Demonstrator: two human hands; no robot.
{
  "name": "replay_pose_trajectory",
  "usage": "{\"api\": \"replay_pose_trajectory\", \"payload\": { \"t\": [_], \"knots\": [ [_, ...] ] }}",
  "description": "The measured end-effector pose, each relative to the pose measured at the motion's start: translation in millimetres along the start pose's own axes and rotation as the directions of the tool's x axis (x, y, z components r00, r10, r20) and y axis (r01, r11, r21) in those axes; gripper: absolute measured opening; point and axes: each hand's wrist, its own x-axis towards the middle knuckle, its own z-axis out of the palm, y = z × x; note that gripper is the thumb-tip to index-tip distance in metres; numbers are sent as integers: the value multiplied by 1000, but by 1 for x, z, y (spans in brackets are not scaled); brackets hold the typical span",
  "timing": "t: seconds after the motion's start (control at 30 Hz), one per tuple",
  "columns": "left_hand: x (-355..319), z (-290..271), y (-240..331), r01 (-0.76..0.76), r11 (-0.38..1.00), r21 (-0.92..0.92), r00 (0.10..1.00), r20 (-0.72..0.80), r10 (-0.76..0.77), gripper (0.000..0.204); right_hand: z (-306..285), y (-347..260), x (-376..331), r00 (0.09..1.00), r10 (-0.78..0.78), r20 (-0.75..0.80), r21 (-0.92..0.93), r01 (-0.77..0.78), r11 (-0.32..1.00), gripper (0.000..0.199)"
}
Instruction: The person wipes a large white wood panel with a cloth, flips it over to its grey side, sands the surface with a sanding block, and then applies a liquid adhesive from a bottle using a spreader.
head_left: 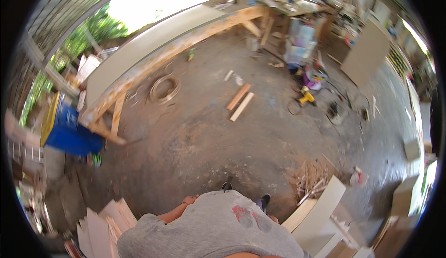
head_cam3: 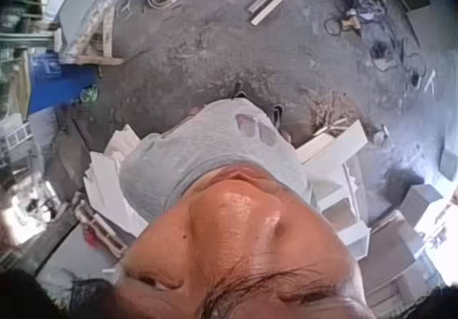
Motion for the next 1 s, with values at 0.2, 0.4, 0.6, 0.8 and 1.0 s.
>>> {"api": "replay_pose_trajectory", "payload": {
  "t": [0.2, 0.4, 0.6, 0.8, 1.0],
  "knots": [
    [1, -52, 28, -25, 879, -476, 988, -145, -50, 59, -152, -140, 127, 958, 202, 204, 745, -286, 603, 28],
    [65, -148, 76, -161, 669, -726, 942, -315, -115, 50, -209, -221, 235, 950, 161, 266, 779, -311, 545, 39],
    [113, -274, 94, -220, 732, -645, 852, -493, -178, 52, -272, -320, 351, 978, -10, 208, 593, -118, 796, 41],
    [155, -352, 69, -289, 699, -654, 623, -683, -382, 48, -395, -499, 439, 964, -259, 64, -30, 262, 965, 49],
    [228, -479, 22, -181, 784, -594, 486, -747, -453, 57, -434, -715, 544, 816, -516, -260, 81, 552, 830, 46]
  ]
}}
